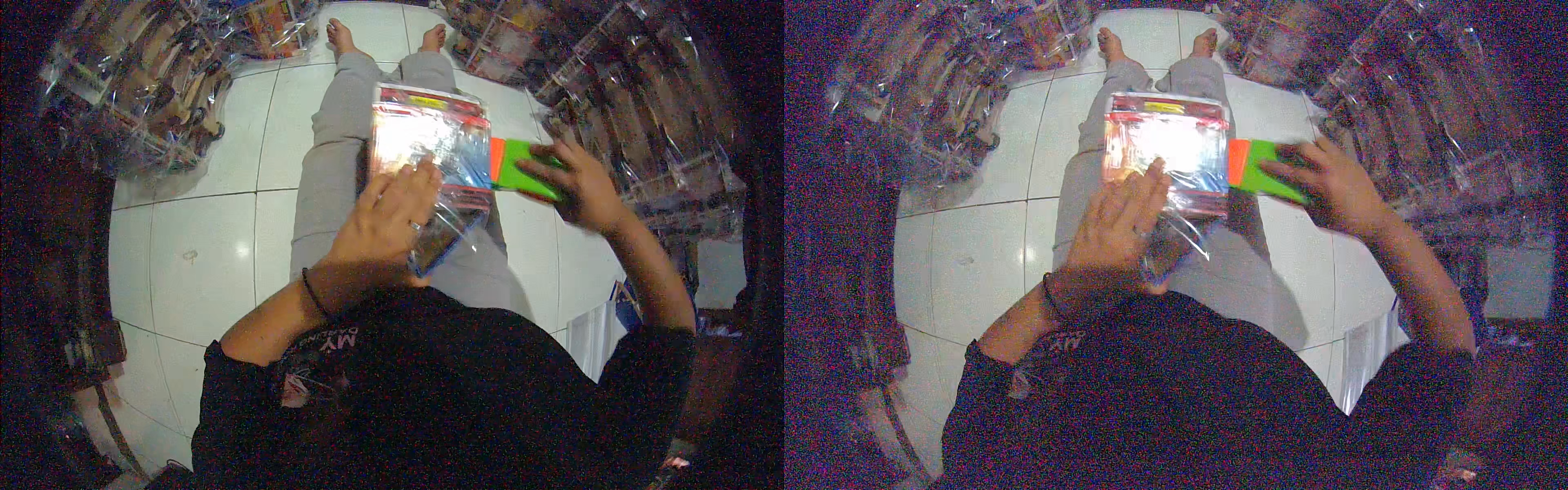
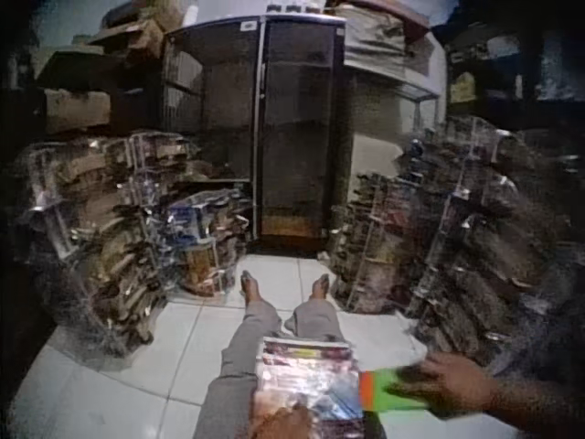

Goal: The person sits on the floor and wraps wooden toy vehicles in clear plastic bags using a tape dispenser. They place the toys into bags, seal the edges with tape, and set the finished packages aside.

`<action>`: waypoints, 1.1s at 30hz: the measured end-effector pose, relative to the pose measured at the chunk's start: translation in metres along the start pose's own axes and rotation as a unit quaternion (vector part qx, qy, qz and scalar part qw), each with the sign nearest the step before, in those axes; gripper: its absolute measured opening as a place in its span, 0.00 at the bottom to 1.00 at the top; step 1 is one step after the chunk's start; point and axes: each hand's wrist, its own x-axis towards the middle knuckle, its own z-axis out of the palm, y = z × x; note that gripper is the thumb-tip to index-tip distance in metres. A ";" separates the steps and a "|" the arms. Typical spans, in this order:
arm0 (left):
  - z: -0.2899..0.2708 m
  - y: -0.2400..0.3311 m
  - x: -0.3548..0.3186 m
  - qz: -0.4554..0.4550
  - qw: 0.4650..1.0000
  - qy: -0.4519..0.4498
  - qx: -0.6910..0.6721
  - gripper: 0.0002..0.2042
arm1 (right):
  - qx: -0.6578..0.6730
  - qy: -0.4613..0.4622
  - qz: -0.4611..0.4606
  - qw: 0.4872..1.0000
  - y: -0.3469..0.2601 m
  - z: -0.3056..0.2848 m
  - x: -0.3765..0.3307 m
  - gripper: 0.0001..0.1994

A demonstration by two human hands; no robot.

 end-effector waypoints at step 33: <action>-0.037 -0.112 0.135 -0.232 0.776 -0.054 -0.584 0.34 | 0.893 0.340 0.133 0.263 -0.031 0.023 0.174 0.27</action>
